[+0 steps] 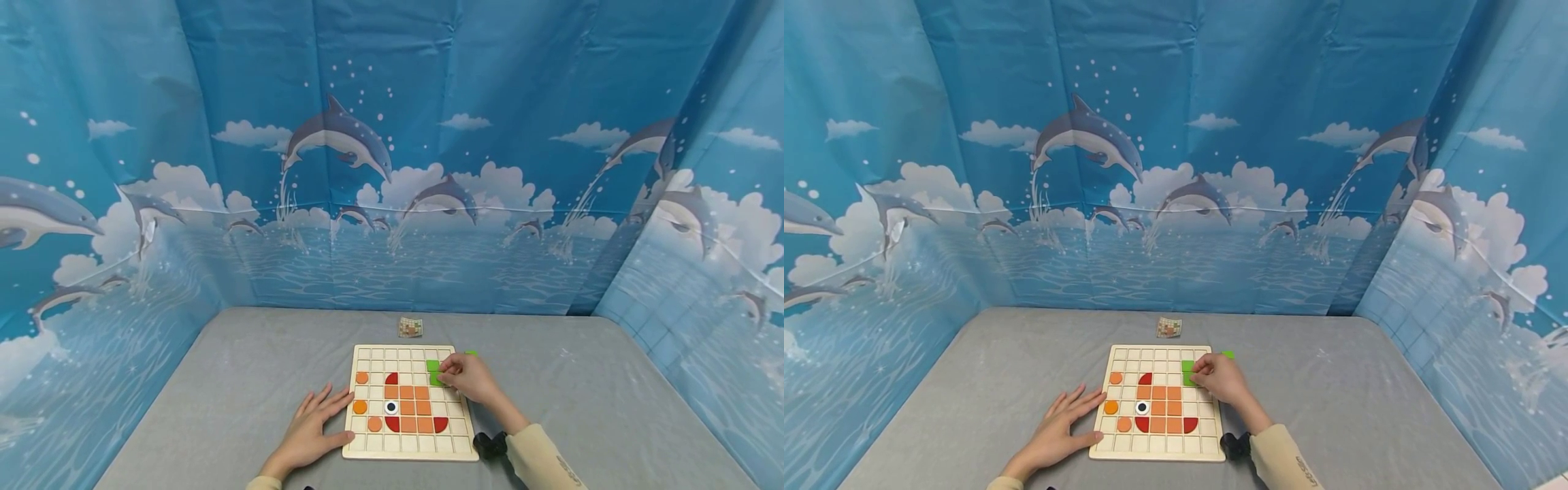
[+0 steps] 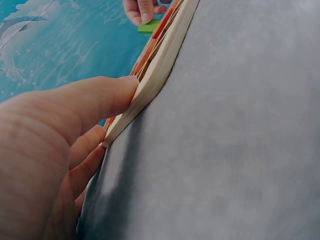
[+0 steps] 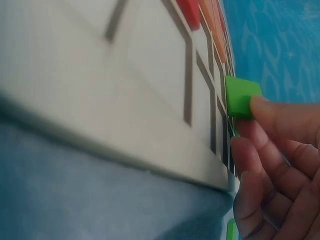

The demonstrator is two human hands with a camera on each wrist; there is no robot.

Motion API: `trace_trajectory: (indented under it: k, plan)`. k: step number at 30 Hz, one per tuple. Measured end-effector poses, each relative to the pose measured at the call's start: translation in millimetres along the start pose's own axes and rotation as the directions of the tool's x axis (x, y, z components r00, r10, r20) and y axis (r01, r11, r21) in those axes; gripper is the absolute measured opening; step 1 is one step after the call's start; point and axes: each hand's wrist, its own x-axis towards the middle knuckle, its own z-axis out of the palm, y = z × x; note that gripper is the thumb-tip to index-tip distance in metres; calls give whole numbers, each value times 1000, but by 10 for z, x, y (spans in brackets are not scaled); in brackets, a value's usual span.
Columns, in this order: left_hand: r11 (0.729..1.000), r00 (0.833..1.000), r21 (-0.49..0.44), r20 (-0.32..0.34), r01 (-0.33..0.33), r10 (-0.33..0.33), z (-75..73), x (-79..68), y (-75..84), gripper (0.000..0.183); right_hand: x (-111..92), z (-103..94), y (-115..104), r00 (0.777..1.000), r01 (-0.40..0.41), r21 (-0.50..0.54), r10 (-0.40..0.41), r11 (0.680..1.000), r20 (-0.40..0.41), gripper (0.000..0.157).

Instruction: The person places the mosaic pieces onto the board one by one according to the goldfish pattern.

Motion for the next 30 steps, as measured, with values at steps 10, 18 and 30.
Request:
trace_trajectory:
  k: [10, 18, 30]
  plan:
    - [1000, 1000, -1, -4, -13, 13, 5, -3, -16, 68, 32, 9, 22, 999, -29, -53, 27, 998, -30, 11]
    - [999, 999, -12, -27, -48, 48, 5, -21, -8, 66, 17, -17, -23, 1000, -18, -81, 16, 997, -23, 5]
    - [1000, 1000, -15, -8, -23, 22, 21, -15, -37, 67, 22, -13, -25, 1000, -7, -119, 4, 993, -22, 9]
